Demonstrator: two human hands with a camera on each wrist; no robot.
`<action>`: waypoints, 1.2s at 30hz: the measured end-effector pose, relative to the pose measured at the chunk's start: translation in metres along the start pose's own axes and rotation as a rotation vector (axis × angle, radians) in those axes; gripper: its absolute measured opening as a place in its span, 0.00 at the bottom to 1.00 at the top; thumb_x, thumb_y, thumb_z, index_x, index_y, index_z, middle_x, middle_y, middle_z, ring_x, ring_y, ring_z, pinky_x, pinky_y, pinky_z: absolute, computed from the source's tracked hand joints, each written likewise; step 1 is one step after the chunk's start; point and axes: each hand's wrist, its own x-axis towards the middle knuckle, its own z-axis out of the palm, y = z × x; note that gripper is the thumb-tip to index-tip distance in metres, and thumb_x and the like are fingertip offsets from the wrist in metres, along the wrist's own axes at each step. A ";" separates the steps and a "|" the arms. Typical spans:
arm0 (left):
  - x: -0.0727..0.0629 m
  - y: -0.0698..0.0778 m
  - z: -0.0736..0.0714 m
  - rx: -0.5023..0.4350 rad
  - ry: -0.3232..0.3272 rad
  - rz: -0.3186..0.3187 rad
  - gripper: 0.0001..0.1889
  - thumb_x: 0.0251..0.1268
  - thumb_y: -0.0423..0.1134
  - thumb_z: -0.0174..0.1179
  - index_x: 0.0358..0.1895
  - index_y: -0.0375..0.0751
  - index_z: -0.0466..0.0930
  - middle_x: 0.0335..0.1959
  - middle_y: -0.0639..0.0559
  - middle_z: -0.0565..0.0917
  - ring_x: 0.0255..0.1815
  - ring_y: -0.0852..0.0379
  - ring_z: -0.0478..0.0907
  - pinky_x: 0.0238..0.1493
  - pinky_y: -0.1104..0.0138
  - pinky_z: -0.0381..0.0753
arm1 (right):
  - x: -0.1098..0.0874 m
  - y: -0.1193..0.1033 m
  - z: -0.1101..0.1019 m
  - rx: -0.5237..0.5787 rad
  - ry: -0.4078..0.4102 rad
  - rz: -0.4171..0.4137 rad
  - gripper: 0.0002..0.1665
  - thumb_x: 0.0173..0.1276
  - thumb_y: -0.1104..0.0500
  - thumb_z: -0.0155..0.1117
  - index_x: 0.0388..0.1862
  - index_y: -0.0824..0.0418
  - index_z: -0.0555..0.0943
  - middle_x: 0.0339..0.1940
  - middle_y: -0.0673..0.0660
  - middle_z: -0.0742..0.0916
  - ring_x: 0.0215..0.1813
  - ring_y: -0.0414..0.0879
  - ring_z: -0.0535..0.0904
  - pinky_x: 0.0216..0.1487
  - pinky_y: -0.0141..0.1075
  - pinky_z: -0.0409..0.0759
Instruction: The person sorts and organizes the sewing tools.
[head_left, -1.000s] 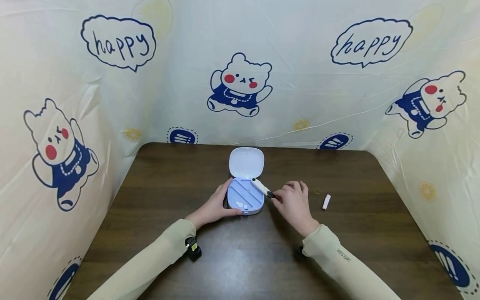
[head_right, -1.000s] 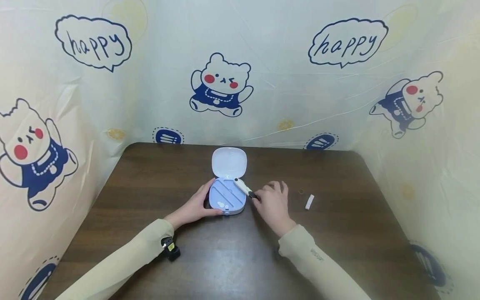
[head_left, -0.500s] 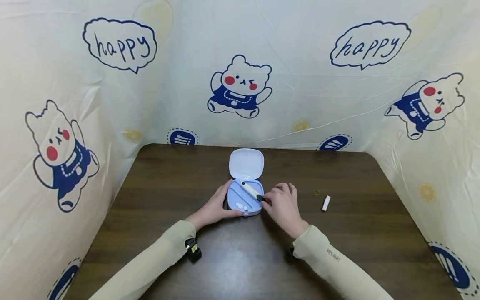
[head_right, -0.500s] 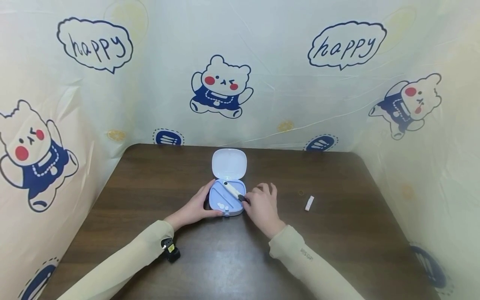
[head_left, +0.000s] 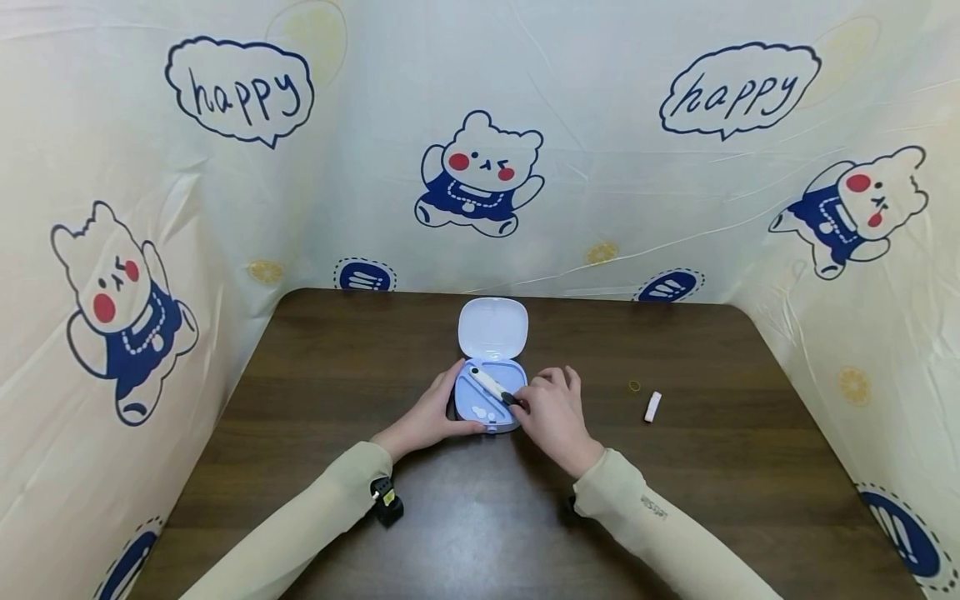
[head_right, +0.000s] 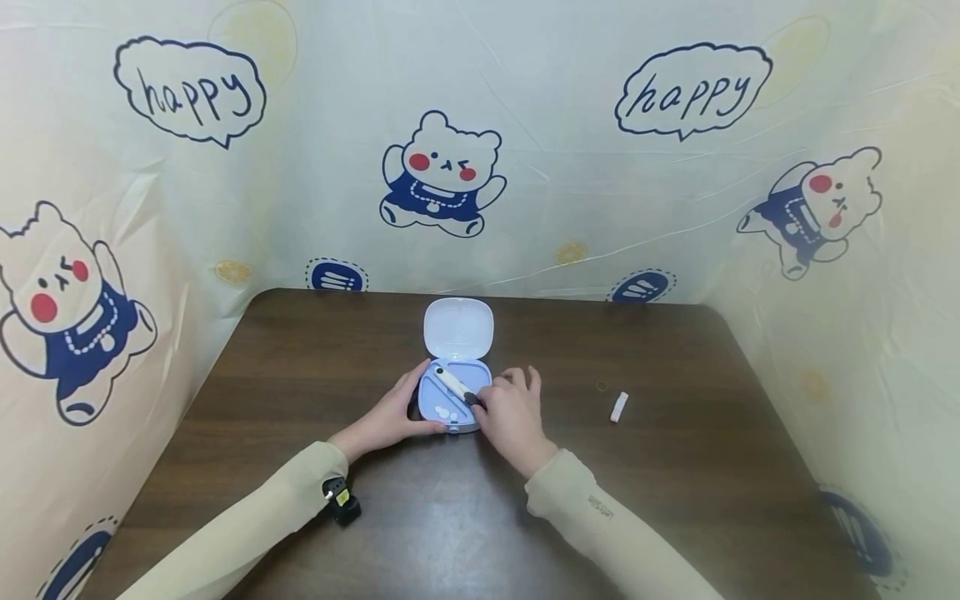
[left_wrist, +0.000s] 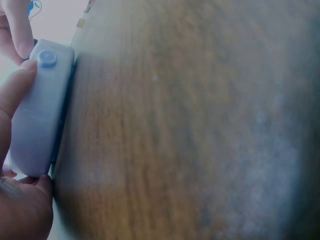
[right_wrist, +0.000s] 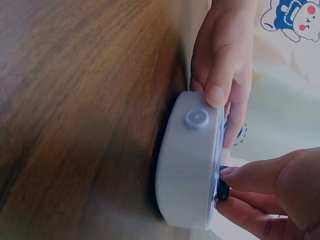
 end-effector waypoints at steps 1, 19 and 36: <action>0.000 0.000 0.000 -0.002 0.000 -0.001 0.65 0.56 0.60 0.77 0.87 0.47 0.40 0.83 0.37 0.53 0.82 0.42 0.56 0.79 0.46 0.58 | 0.000 -0.001 0.000 -0.006 -0.005 0.002 0.07 0.65 0.55 0.79 0.38 0.56 0.93 0.33 0.53 0.90 0.57 0.57 0.76 0.73 0.70 0.55; -0.002 0.001 0.000 -0.005 -0.003 0.001 0.64 0.56 0.59 0.77 0.86 0.46 0.41 0.83 0.37 0.52 0.82 0.41 0.55 0.78 0.45 0.59 | -0.002 -0.006 0.006 0.005 -0.016 0.026 0.07 0.66 0.55 0.78 0.41 0.55 0.93 0.31 0.52 0.89 0.56 0.57 0.77 0.73 0.70 0.56; -0.001 0.003 0.000 -0.009 0.000 -0.022 0.64 0.57 0.61 0.77 0.87 0.49 0.40 0.84 0.37 0.51 0.82 0.41 0.55 0.78 0.44 0.59 | -0.003 -0.004 0.003 -0.045 -0.008 -0.018 0.09 0.67 0.56 0.77 0.45 0.54 0.93 0.38 0.53 0.89 0.55 0.57 0.77 0.71 0.71 0.57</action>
